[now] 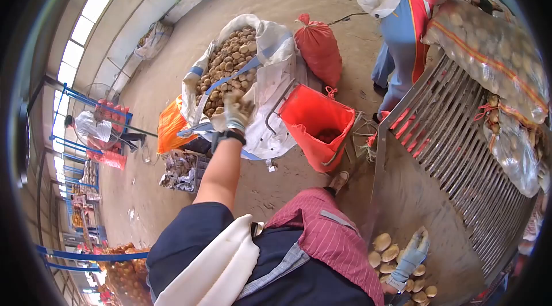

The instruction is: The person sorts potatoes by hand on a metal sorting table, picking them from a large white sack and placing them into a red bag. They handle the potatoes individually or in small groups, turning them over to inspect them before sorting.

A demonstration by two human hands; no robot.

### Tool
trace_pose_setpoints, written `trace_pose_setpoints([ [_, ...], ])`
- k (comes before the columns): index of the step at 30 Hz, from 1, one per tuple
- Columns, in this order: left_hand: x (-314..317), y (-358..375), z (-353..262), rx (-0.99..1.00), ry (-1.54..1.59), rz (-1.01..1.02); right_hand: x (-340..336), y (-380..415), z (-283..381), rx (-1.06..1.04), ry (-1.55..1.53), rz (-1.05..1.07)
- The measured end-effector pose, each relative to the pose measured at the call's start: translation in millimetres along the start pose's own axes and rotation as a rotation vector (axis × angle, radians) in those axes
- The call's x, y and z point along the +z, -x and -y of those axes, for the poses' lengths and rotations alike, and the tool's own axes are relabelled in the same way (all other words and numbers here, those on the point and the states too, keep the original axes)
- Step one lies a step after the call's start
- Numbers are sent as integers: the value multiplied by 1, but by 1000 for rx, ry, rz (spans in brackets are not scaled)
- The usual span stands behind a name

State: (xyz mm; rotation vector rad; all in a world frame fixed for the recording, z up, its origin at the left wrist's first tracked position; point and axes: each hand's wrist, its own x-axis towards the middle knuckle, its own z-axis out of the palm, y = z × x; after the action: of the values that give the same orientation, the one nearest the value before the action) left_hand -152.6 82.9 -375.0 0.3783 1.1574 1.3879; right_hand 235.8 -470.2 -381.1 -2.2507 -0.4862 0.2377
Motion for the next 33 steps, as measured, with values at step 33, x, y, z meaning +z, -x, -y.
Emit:
trace_pose_setpoints([
  [33,109,306,279,1171,-1177,1632,112,85,36,-378,219,-46],
])
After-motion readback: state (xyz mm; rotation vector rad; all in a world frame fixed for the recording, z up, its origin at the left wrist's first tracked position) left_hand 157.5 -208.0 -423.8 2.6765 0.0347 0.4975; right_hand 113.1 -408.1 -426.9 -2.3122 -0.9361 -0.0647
